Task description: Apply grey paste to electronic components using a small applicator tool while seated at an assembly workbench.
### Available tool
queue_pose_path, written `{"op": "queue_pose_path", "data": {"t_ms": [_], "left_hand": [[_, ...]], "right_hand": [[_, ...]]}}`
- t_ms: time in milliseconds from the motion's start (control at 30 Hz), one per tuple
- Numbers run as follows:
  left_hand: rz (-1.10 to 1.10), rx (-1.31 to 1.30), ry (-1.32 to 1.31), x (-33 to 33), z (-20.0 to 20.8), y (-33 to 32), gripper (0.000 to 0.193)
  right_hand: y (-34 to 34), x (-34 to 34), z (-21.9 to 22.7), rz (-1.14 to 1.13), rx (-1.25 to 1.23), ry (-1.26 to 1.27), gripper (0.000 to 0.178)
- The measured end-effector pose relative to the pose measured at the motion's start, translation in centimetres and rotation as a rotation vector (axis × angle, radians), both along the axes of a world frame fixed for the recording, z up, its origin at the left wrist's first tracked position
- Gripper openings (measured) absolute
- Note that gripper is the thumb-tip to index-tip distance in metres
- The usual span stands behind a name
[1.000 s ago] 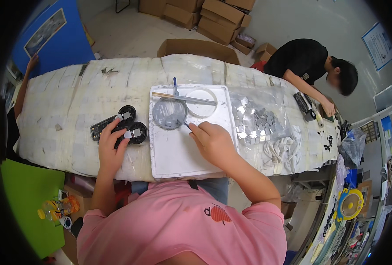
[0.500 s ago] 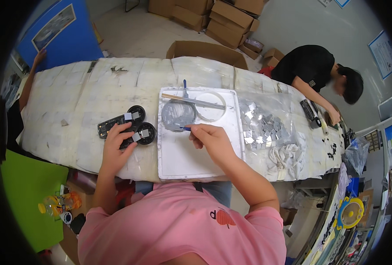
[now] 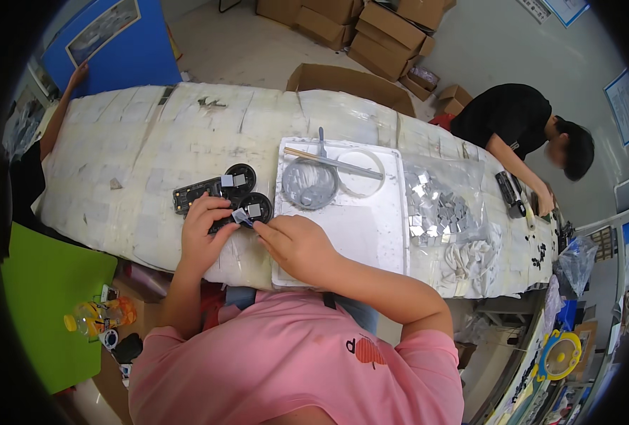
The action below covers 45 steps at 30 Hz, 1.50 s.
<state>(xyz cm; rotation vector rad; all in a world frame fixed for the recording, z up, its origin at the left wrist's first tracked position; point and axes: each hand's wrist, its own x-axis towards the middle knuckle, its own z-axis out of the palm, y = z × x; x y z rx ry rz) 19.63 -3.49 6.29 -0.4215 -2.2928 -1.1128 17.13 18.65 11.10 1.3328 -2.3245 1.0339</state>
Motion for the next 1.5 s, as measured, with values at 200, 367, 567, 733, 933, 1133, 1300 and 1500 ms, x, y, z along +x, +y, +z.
{"op": "queue_pose_path", "data": {"t_ms": [200, 367, 567, 733, 933, 1133, 1300, 1500], "left_hand": [[-0.012, 0.009, 0.052, -0.1, -0.2, 0.1, 0.026], [-0.019, 0.003, 0.061, -0.1, -0.4, 0.0, 0.026], [-0.022, -0.011, 0.075, -0.1, -0.4, 0.0, 0.027], [-0.03, -0.001, 0.076, 0.0, -0.1, 0.1, 0.027], [-0.046, -0.01, 0.011, 0.5, 0.9, 0.0, 0.025], [0.021, 0.061, 0.004, 0.3, 1.1, -0.7, 0.018], [0.13, -0.038, -0.044, -1.2, 1.8, -1.1, 0.027], [0.119, -0.083, -0.086, -2.4, 1.6, -1.1, 0.024]], "right_hand": [[0.2, -0.1, -0.4, 0.083, 0.164, 0.183, 0.042], [0.7, 0.1, -0.3, 0.102, 0.279, 0.245, 0.048], [1.3, 0.7, 0.5, 0.123, 0.332, 0.246, 0.047], [2.5, 0.7, 1.3, 0.03, 0.199, 0.216, 0.036], [5.9, -0.9, 1.6, -0.356, 0.248, 0.261, 0.021], [6.7, -0.7, 1.4, -0.37, 0.187, 0.019, 0.015], [6.6, -1.2, 2.5, -0.4, 0.056, -0.304, 0.014], [7.8, -2.4, 2.5, -0.503, -0.16, -0.608, 0.015]]}}
